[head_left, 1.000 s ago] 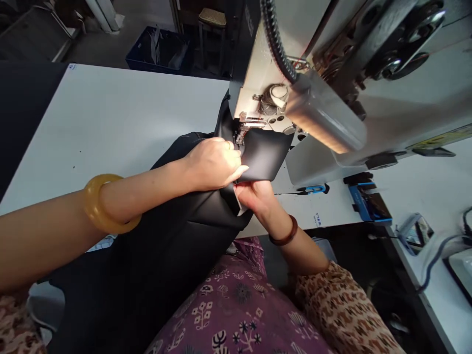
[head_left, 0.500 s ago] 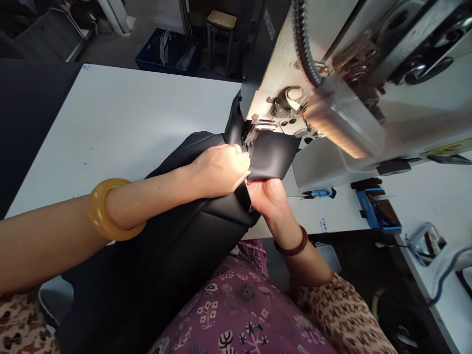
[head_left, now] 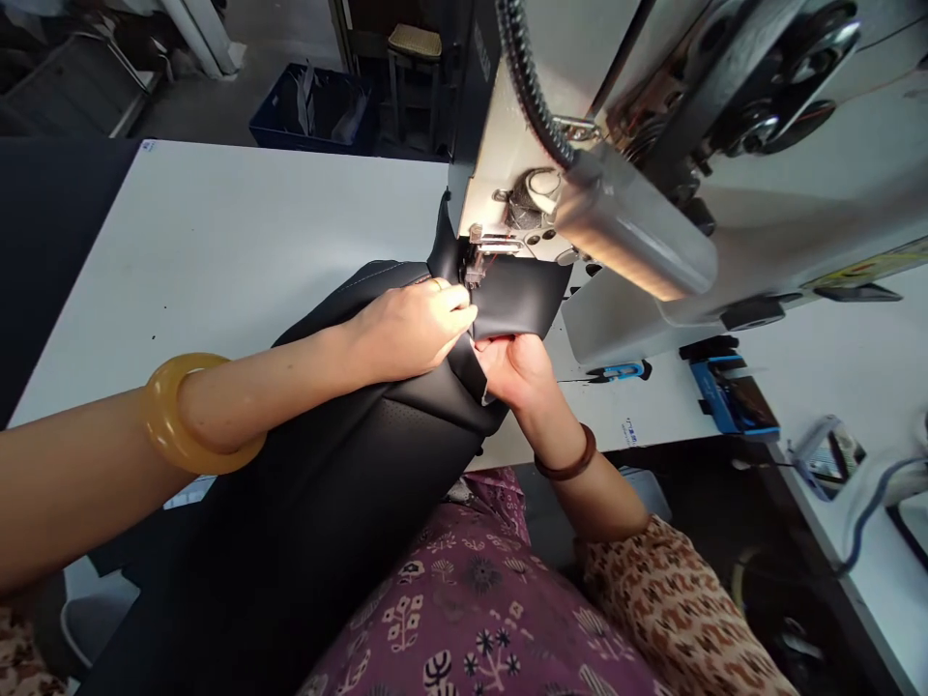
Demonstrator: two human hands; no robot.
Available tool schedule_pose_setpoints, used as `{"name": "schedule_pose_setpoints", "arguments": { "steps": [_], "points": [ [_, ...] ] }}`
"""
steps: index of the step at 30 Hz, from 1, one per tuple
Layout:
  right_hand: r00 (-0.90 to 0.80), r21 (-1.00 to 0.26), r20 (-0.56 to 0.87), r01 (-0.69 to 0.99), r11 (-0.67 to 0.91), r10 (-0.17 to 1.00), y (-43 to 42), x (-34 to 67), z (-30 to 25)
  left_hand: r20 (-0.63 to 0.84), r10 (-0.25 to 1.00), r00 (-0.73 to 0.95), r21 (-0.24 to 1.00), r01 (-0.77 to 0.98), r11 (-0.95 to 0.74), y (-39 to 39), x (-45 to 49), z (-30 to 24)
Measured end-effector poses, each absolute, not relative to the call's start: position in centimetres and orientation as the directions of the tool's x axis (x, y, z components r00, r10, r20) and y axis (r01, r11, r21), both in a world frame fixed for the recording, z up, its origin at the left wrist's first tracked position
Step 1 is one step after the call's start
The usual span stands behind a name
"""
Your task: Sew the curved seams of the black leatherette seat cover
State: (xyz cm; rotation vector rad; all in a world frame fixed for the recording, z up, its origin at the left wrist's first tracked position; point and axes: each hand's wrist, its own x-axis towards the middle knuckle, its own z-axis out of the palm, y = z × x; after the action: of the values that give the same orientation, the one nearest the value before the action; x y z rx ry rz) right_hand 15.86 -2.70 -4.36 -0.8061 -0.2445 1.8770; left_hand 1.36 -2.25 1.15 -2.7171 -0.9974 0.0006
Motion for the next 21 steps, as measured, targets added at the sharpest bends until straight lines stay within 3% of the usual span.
{"name": "schedule_pose_setpoints", "arguments": {
  "steps": [3, 8, 10, 12, 15, 18, 21],
  "points": [
    [-0.257, -0.54, -0.451, -0.684, -0.491, 0.855, -2.0, 15.9, -3.9, 0.065, 0.657, 0.751, -0.266, 0.648, -0.714, -2.2, 1.6, 1.7],
    [-0.148, -0.797, -0.382, -0.446, -0.407, 0.912, -5.5, 17.3, -4.1, 0.056, 0.731, 0.68, -0.219, 0.723, -0.655, -4.9, 2.0, 2.1],
    [-0.069, -0.905, -0.28, -0.313, -0.287, 0.957, -7.4, 18.5, -4.3, 0.003, 0.79, 0.613, -0.165, 0.78, -0.604, -6.0, 2.4, 1.9],
    [0.021, -0.998, -0.054, -0.029, -0.053, 0.998, -8.2, 19.7, -4.4, -0.044, 0.827, 0.56, -0.125, 0.819, -0.561, -6.6, 2.9, 1.5],
    [-0.059, -0.883, 0.266, 0.385, 0.268, 0.962, -6.5, 20.8, -4.3, -0.046, 0.85, 0.524, -0.104, 0.844, -0.526, -6.7, 3.4, 0.9],
    [-0.284, -0.759, 0.29, 0.514, 0.401, 0.914, -3.7, 21.1, -4.3, -0.04, 0.823, 0.566, -0.115, 0.816, -0.567, -6.3, 3.2, 0.9],
    [-0.329, -0.674, 0.343, 0.567, 0.474, 0.88, -2.3, 21.1, -5.0, -0.021, 0.785, 0.619, -0.107, 0.779, -0.617, -6.0, 2.5, 1.1]
  ]
}}
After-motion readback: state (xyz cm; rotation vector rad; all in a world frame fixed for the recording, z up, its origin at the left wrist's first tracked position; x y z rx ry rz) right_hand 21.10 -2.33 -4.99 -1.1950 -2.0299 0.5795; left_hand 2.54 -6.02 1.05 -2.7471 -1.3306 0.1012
